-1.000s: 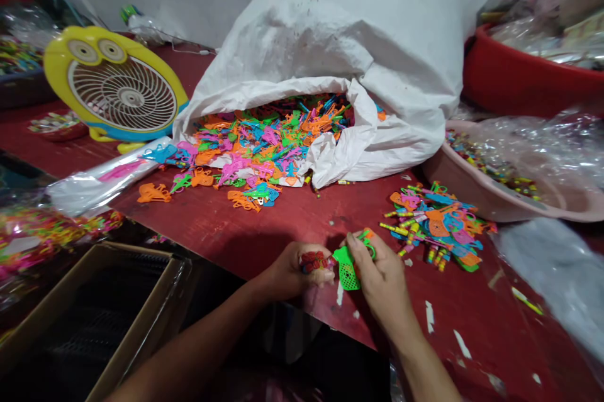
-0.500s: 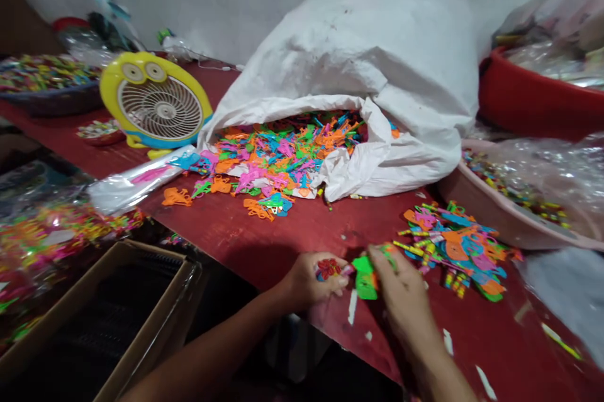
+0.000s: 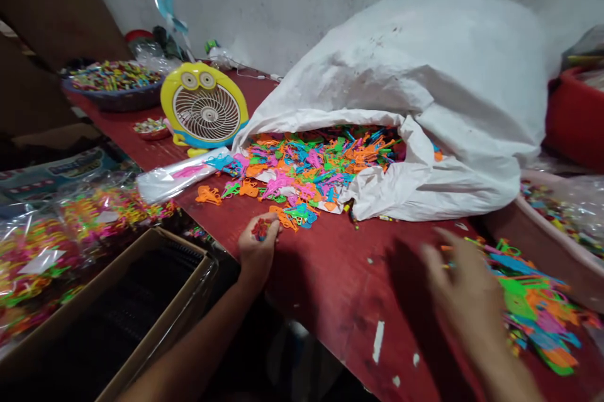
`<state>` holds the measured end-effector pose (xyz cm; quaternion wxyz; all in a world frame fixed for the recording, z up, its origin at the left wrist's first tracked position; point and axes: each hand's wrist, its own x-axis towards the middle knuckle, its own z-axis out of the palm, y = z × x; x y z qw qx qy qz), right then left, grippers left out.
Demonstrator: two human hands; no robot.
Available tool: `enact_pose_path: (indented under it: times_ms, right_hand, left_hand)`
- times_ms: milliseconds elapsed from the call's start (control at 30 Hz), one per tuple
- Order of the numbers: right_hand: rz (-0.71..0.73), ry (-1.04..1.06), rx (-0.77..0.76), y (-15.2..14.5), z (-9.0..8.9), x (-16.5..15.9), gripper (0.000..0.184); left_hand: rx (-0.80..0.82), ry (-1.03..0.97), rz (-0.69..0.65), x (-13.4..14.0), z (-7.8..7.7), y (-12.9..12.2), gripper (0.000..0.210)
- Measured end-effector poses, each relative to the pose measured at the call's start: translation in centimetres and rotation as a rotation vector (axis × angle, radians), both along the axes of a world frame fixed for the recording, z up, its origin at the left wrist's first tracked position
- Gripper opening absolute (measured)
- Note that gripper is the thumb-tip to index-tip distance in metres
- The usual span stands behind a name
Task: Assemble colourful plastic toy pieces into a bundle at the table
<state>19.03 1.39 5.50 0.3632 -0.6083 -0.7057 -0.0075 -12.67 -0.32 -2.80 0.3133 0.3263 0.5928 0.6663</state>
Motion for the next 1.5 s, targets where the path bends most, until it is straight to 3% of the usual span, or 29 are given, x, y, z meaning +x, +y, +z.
enact_pose_path:
  times_ms: [100, 200, 267, 367, 567, 700, 800, 933, 1167, 1367, 1500]
  right_hand:
    - [0.362, -0.006, -0.197, 2.3, -3.0, -9.8, 0.027]
    - [0.325, -0.076, -0.254, 4.9, -5.0, -16.6, 0.027]
    - [0.277, -0.083, -0.265, 6.1, -5.8, -18.3, 0.027]
    - [0.287, -0.084, -0.287, 6.1, -6.6, -17.3, 0.021]
    - [0.331, -0.068, -0.326, 2.7, -7.3, -11.3, 0.010]
    - [0.296, 0.006, -0.336, 2.0, -7.0, -9.5, 0.026]
    - [0.276, -0.005, -0.260, 3.2, -6.4, -10.3, 0.044]
    - [0.318, -0.122, -0.148, 6.0, -5.7, -12.6, 0.052]
    - [0.408, -0.310, -0.143, 8.6, -5.0, -14.7, 0.024]
    - [0.542, -0.422, -0.124, 9.4, -3.6, -16.4, 0.041]
    - [0.572, -0.418, -0.150, 10.1, -3.1, -16.6, 0.043]
  left_hand:
    - [-0.026, 0.179, 0.027, -1.3, -1.0, 1.6, 0.031]
    - [-0.077, 0.300, -0.032, -1.7, -1.6, 2.6, 0.027]
    - [-0.095, 0.353, -0.069, -1.7, -1.8, 2.7, 0.024]
    - [-0.074, 0.437, -0.129, -0.8, -1.7, 2.2, 0.024]
    - [0.020, 0.528, -0.243, 3.7, -1.0, 0.5, 0.018]
    - [0.043, 0.529, -0.300, 5.3, -0.8, 0.2, 0.020]
    - [0.047, 0.500, -0.310, 5.2, -0.8, 0.3, 0.025]
    - [0.039, 0.467, -0.328, 4.8, -0.9, 0.3, 0.020]
    - [0.012, 0.391, -0.317, 5.0, -1.4, 0.7, 0.009]
    - [0.014, 0.222, -0.302, 5.0, -1.7, 0.6, 0.010]
    - [0.020, 0.022, -0.263, 5.1, -1.3, 0.3, 0.018]
